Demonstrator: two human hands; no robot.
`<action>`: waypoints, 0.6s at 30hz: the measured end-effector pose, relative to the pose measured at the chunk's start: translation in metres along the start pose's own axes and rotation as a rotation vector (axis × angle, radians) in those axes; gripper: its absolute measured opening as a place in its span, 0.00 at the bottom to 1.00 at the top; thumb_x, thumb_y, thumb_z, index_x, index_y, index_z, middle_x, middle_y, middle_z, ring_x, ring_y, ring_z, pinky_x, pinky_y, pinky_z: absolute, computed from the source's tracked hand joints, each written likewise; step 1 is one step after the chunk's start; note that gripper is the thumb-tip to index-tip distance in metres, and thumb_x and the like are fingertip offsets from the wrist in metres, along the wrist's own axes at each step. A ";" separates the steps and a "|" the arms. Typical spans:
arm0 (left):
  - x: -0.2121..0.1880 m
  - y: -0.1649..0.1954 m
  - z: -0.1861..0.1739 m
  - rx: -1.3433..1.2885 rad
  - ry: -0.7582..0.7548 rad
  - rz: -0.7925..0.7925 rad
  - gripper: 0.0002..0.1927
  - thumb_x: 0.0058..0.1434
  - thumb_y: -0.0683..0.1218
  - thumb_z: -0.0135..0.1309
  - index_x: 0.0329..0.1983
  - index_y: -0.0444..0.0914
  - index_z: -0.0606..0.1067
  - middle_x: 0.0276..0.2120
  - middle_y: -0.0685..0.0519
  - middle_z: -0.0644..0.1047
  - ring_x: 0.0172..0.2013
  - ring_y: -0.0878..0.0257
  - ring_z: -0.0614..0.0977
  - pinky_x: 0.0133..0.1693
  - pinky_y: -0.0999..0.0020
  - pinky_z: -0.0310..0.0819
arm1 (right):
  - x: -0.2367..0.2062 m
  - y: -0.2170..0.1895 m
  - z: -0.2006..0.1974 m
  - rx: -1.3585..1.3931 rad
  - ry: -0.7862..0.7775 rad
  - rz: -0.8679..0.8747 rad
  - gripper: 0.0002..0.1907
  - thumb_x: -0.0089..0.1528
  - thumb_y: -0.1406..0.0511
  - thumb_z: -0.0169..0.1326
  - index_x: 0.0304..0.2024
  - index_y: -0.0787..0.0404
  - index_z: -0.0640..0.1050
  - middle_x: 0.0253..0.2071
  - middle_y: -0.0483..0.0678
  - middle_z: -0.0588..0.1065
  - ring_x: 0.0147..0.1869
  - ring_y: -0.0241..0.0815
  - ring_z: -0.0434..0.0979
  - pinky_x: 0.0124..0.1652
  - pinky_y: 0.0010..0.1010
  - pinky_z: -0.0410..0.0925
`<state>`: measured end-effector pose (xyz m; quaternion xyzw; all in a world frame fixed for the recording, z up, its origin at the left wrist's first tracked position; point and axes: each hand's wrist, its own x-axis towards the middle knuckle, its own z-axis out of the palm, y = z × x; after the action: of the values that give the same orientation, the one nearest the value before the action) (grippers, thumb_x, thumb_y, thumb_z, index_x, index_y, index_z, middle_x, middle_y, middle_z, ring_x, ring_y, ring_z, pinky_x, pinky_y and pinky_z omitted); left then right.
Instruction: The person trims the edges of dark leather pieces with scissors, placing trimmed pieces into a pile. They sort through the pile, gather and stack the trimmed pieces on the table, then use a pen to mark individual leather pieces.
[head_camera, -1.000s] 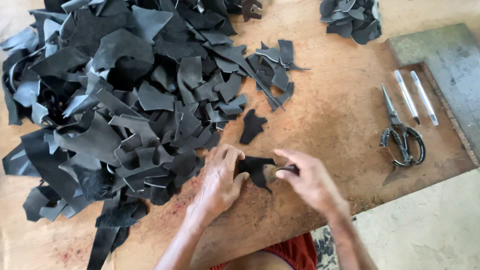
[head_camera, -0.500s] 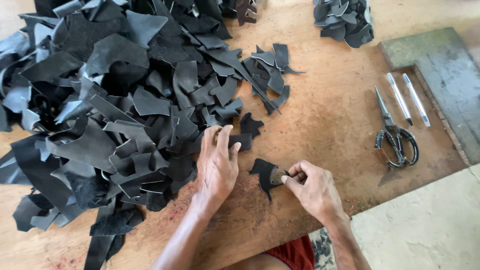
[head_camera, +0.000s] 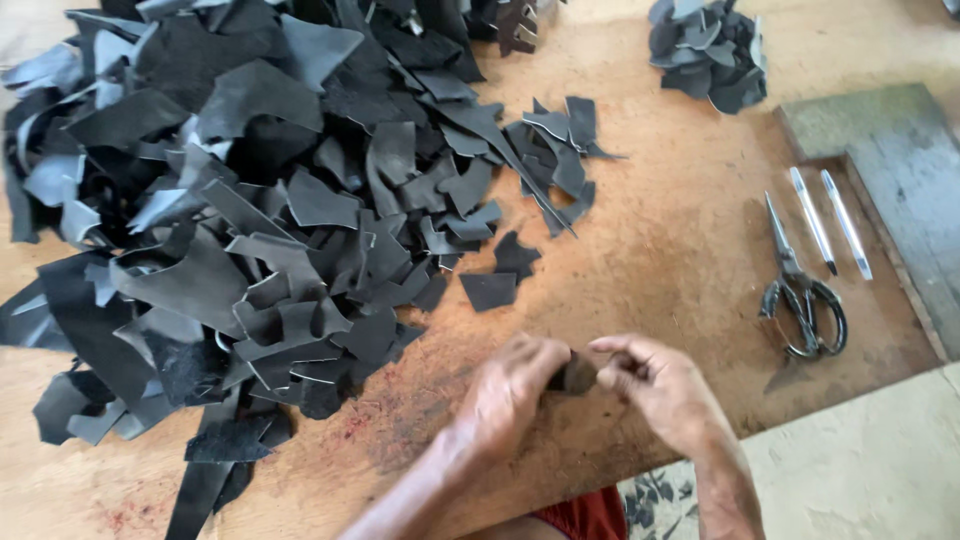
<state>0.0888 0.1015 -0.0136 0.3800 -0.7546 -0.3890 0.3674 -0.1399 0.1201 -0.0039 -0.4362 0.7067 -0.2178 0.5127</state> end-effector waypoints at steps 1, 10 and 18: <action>-0.001 0.000 0.001 0.105 0.018 0.149 0.09 0.60 0.38 0.51 0.44 0.37 0.72 0.41 0.47 0.79 0.45 0.49 0.80 0.45 0.55 0.77 | -0.002 -0.003 0.005 -0.036 -0.008 -0.117 0.16 0.57 0.71 0.62 0.49 0.57 0.82 0.32 0.43 0.79 0.34 0.34 0.75 0.35 0.27 0.72; 0.003 -0.005 -0.016 0.219 0.272 0.105 0.19 0.58 0.41 0.57 0.52 0.32 0.72 0.53 0.37 0.75 0.54 0.40 0.75 0.54 0.49 0.72 | 0.032 -0.006 -0.004 -0.246 -0.044 -0.133 0.08 0.62 0.66 0.59 0.42 0.63 0.80 0.27 0.45 0.77 0.31 0.37 0.73 0.34 0.27 0.68; 0.023 -0.023 0.007 0.624 0.030 0.015 0.33 0.68 0.55 0.46 0.72 0.34 0.60 0.72 0.28 0.51 0.72 0.32 0.47 0.69 0.42 0.38 | 0.120 -0.029 -0.003 -0.058 0.335 -0.398 0.13 0.63 0.68 0.56 0.51 0.62 0.77 0.28 0.41 0.75 0.27 0.27 0.71 0.26 0.20 0.66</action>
<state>0.0791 0.0745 -0.0305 0.4743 -0.8349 -0.1302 0.2471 -0.1424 0.0038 -0.0446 -0.5388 0.6880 -0.3634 0.3228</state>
